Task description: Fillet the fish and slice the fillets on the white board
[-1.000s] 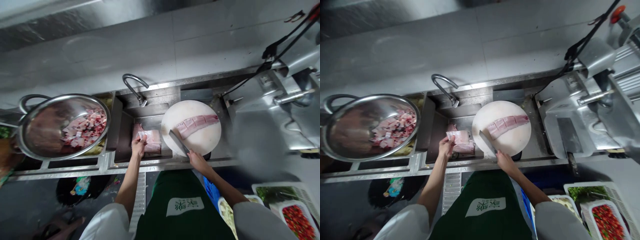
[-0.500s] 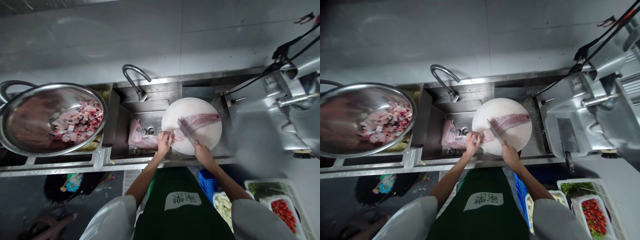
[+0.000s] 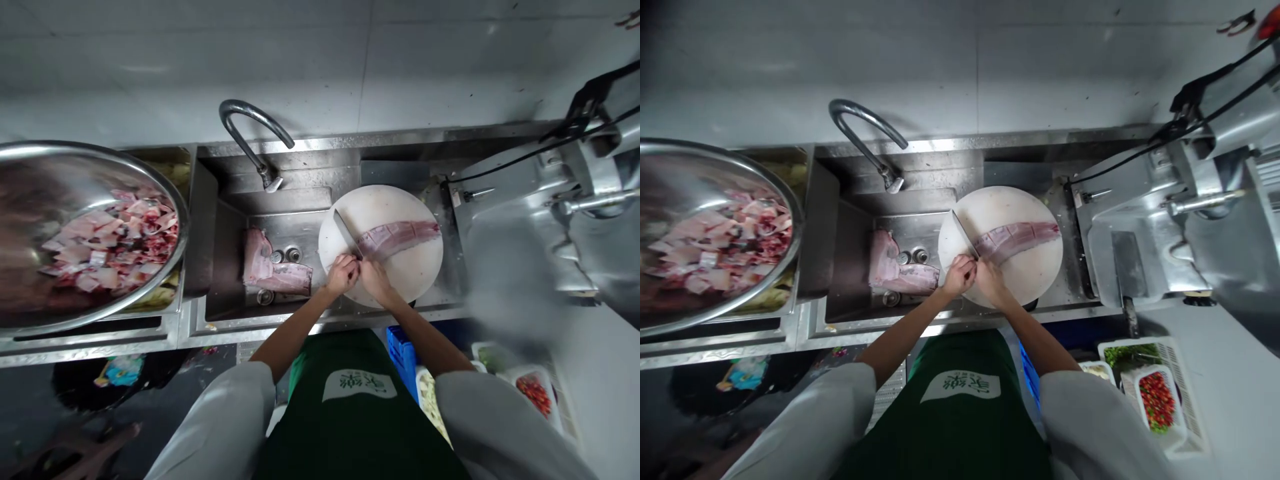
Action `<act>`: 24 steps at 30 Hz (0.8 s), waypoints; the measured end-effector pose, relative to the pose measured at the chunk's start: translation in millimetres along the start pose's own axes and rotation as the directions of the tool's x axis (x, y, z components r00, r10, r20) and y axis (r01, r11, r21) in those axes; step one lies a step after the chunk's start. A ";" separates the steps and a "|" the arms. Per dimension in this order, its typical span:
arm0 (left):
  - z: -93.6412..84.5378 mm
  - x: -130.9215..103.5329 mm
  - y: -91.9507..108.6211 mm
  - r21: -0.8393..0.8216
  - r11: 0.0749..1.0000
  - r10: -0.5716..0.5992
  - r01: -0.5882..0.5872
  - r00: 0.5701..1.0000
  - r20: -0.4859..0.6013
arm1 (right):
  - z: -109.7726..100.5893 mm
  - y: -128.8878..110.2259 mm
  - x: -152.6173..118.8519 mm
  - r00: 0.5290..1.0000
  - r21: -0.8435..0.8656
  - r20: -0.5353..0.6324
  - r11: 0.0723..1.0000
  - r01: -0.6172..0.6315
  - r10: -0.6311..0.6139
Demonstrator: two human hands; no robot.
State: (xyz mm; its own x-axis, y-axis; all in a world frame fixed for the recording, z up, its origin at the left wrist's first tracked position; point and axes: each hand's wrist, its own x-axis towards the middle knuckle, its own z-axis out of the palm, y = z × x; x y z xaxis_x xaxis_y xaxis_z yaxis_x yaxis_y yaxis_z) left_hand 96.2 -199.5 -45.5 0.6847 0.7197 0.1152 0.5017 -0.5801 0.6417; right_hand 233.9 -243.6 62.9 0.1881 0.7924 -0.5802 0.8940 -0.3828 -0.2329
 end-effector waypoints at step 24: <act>18.3 -24.2 -10.9 0.010 0.999 0.040 -0.038 0.967 -0.252 | 27.3 0.2 -56.3 1.000 -0.252 0.021 0.968 -0.017 0.023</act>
State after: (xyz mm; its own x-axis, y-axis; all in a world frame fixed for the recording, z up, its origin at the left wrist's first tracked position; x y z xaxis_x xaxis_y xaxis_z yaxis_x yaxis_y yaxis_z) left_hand 83.9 -217.6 -69.1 0.5488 0.7689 0.3280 0.4803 -0.6111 0.6291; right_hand 212.4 -301.2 74.2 0.1999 0.7736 -0.6014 0.9644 -0.2639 -0.0189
